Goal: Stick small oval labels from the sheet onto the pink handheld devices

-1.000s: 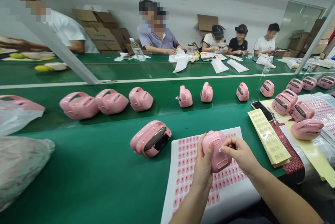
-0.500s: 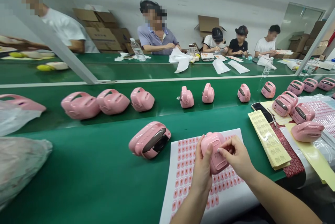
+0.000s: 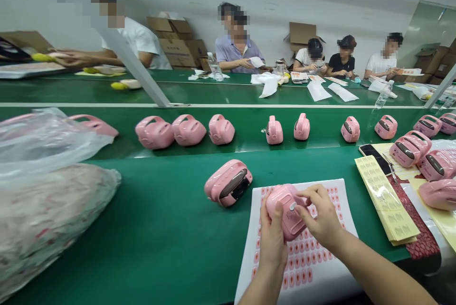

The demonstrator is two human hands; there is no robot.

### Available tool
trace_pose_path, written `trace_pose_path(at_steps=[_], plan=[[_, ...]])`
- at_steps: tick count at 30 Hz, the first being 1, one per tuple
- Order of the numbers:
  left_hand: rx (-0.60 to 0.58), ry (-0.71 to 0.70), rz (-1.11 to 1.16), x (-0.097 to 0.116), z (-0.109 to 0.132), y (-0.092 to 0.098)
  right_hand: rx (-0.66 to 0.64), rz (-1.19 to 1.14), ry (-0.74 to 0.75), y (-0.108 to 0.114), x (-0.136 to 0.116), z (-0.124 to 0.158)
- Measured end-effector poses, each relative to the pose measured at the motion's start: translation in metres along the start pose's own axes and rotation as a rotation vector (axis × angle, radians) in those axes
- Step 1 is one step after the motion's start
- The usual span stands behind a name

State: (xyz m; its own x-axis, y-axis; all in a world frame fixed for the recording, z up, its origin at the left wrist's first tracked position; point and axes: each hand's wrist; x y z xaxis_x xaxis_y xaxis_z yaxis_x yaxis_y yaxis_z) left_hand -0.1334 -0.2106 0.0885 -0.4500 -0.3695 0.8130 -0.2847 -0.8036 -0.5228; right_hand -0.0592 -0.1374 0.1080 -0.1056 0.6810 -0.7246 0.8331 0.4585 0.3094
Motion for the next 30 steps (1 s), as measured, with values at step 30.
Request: trace_pose_path(at_steps=[30], plan=[[-0.151, 0.137, 0.560, 0.009, -0.022, 0.095, -0.259, 0.167, -0.099, -0.071, 0.077, -0.025]])
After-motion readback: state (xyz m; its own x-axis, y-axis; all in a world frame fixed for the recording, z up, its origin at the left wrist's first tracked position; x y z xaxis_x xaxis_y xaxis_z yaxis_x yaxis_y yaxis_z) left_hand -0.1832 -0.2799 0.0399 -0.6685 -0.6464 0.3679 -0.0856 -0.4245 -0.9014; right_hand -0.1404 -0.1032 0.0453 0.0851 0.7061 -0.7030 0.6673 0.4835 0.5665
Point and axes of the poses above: each hand's wrist, its own z-axis away from the middle knuckle, its own y-axis out of the back of the hand, x = y × z
